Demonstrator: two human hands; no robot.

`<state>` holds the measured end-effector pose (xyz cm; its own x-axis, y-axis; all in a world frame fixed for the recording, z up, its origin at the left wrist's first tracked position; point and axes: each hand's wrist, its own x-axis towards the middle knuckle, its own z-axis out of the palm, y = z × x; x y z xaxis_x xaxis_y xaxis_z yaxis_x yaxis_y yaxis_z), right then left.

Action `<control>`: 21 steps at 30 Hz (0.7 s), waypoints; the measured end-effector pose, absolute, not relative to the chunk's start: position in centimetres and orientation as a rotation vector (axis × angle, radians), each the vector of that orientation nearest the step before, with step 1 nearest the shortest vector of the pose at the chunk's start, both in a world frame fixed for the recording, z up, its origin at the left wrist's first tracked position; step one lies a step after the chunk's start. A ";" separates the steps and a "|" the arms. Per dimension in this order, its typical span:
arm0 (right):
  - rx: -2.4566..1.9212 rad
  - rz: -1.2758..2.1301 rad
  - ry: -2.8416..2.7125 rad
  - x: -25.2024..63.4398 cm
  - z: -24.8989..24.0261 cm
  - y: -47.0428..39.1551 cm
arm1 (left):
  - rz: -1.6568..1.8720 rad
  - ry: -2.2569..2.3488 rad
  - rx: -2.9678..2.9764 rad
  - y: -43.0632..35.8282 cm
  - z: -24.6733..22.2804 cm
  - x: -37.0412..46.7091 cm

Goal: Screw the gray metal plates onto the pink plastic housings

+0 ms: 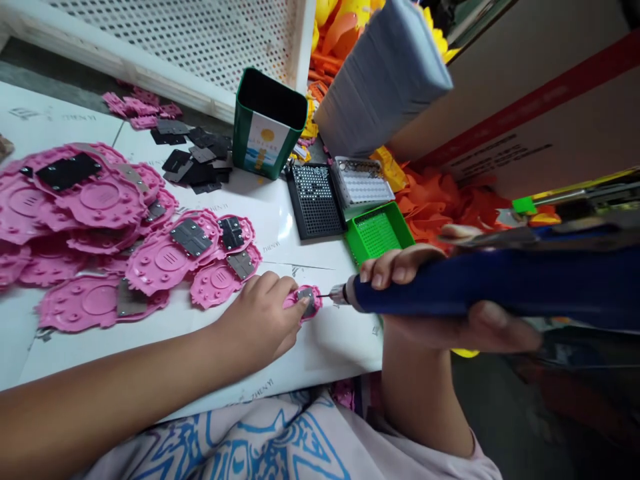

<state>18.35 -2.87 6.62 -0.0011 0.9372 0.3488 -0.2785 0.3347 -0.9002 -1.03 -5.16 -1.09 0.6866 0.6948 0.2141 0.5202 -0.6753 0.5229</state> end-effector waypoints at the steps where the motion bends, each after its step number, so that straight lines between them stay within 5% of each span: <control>1: -0.736 1.070 -1.173 18.4 7.1 -2.0 | 0.570 0.947 2.474 -5.2 -1.2 -1.0; 8: -0.861 0.655 -1.003 16.6 8.5 6.2 | 0.660 0.956 2.474 -5.6 -2.2 -0.7; 21: -0.938 0.660 -0.922 16.0 5.6 11.3 | 0.580 0.918 2.462 -5.1 -1.3 -1.5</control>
